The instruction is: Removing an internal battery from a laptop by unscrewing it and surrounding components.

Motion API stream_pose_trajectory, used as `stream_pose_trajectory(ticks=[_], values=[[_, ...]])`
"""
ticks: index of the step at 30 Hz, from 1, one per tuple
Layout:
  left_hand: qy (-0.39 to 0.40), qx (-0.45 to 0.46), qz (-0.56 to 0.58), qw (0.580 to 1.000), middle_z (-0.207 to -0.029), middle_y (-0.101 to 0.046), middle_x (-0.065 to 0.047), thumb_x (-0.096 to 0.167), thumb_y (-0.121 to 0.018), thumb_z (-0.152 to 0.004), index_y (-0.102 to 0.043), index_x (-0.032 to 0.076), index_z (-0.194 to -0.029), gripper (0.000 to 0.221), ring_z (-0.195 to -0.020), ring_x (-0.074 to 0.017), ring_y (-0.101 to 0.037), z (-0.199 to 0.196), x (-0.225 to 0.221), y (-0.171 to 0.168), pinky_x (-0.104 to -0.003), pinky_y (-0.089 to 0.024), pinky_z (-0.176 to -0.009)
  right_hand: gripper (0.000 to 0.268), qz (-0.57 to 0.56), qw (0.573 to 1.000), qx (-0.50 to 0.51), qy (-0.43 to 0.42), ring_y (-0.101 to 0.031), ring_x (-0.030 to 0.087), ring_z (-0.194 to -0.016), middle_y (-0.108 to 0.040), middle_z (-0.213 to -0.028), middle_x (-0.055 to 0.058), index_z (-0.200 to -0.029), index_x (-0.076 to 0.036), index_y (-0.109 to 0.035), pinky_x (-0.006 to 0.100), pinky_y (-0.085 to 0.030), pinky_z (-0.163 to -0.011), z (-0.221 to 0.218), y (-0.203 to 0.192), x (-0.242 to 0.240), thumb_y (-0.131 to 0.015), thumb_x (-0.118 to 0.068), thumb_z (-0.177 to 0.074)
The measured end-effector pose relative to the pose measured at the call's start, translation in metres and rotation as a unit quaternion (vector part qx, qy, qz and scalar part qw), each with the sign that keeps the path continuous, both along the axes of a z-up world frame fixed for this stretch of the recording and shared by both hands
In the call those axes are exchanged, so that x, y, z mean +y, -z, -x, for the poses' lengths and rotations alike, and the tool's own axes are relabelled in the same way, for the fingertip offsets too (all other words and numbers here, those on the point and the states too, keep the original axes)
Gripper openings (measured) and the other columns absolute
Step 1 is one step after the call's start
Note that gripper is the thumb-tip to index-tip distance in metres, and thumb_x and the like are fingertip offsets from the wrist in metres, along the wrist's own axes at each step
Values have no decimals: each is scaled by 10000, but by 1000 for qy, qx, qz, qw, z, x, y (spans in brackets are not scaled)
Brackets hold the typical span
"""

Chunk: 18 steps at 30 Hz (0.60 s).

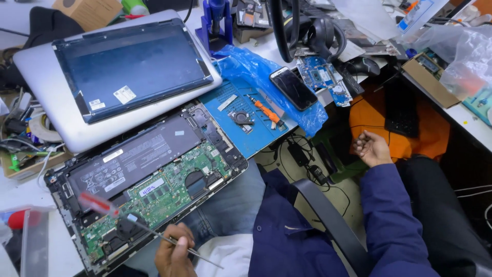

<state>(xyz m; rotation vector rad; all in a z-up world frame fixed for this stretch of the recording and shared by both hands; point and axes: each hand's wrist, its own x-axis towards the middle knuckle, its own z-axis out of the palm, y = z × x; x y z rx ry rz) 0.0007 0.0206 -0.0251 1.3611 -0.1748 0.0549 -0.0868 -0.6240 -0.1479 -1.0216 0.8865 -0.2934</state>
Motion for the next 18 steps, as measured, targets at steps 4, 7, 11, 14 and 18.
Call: stream_pose_trajectory(ticks=[4,7,11,14,18], values=[[28,69,123,990,-673,-359,-79,223,-512,-900,-486,76,-711,241,-543,-136,-241,-14,8,-21,-313,-203,-532,266,-22,998,21,-48,-325,140,-543,-337,-703,-10,-840,-178,-439,232,-214,-391,2,8,-9,-493,-357,-1029],[5,24,198,980,-718,-419,-75,51,-435,-823,-524,19,-784,102,-615,-143,-324,-33,8,-46,-301,-263,-569,296,51,997,-44,-38,-271,106,-545,-278,-649,-51,-820,-235,-421,255,-212,-485,7,-17,-18,-525,-329,-1081],[21,30,145,989,-589,-258,24,34,-446,-926,-552,97,-840,151,-515,-96,-216,-77,11,-73,-285,-224,-530,244,153,978,-95,-105,-193,55,-524,-201,-627,-111,-843,-310,-330,235,-160,-520,-1,-88,13,-443,-277,-1057],[-39,44,57,997,-589,-347,41,35,-518,-914,-602,77,-913,93,-480,-57,-238,-109,11,-105,-251,-208,-461,263,376,896,-121,-205,-145,51,-546,-178,-774,-122,-1179,-229,-411,239,-153,-517,-9,-101,28,-316,-451,-1283],[-82,-91,-413,902,-641,-522,-63,172,-587,-1002,-614,92,-1123,147,-557,-265,-483,-135,7,-166,-433,-371,-489,291,427,868,-127,-218,-148,76,-481,-185,-678,-65,-1197,-108,-415,252,-128,-425,-53,-176,149,-318,-374,-1263]])
